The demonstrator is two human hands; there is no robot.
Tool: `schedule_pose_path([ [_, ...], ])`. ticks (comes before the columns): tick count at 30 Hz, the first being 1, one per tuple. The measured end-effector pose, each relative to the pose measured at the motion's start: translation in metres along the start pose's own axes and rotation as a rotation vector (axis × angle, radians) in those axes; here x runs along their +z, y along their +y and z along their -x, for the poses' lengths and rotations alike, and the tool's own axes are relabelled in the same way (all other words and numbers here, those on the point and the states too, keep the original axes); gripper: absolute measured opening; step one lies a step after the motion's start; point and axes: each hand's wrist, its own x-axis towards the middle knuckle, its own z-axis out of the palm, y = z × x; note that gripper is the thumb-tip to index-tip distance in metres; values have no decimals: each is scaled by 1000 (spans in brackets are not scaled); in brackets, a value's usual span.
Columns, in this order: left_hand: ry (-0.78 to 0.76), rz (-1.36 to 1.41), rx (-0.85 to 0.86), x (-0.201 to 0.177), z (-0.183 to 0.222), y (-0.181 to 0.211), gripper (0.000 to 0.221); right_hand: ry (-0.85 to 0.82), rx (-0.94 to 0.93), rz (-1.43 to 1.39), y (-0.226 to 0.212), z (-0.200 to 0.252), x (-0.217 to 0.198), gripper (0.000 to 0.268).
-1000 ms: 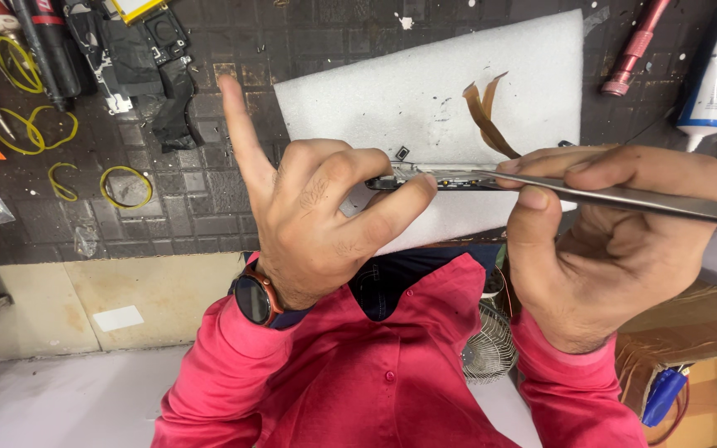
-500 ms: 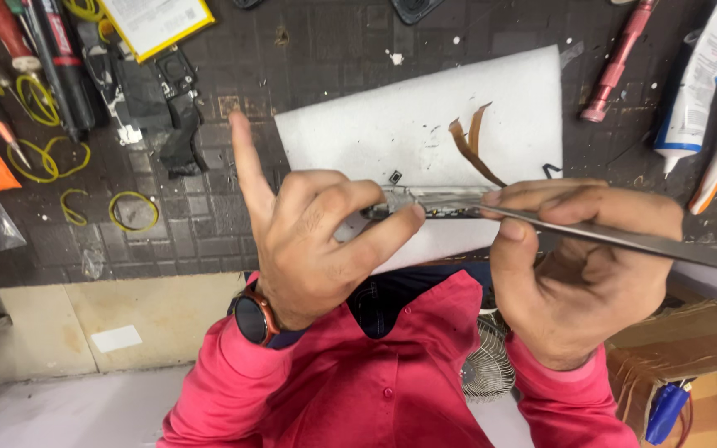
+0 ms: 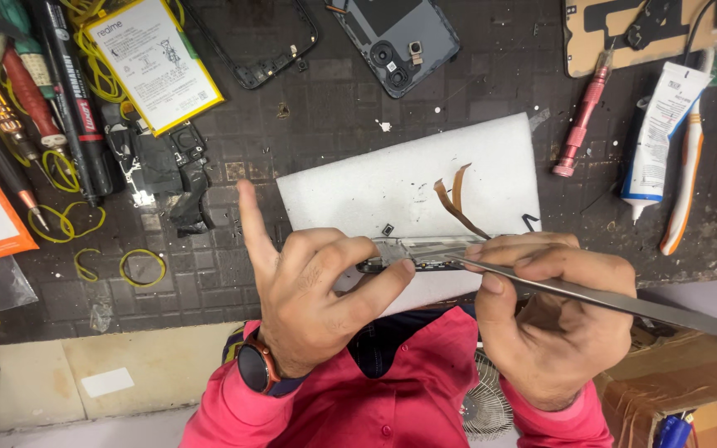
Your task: The person uses tweezers to place small components and ribbon cables into a disassembled smartphone chassis. They apply adhesive along the frame edge and continue to position internal parts with tweezers and fingers.
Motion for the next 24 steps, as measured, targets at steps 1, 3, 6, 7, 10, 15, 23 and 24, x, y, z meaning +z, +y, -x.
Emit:
schedule_pose_path([
  [1, -2, -2, -1, 0, 1, 0, 21, -2, -3, 2, 1, 0, 0, 31],
  [3, -10, -2, -3, 0, 2, 1, 21, -7, -16, 19, 2, 1, -2, 31],
  [6, -20, 0, 1, 0, 4, -1, 21, 6, -11, 10, 2, 3, -1, 31],
  [7, -18, 3, 2, 0, 4, -1, 20, 10, -6, 9, 2, 4, 0, 31],
  [10, -19, 3, 5, 0, 4, -1, 20, 13, -7, 20, 1, 5, 0, 31],
  [15, -12, 12, 5, 1, 4, -1, 22, -4, -11, 32, 1, 4, -2, 30],
  [23, -17, 5, 6, 1, 7, -3, 23, -14, 8, 56, -2, 6, -1, 29],
  [24, -18, 5, 7, 2, 7, -2, 24, -11, 16, 43, -2, 7, -1, 28],
])
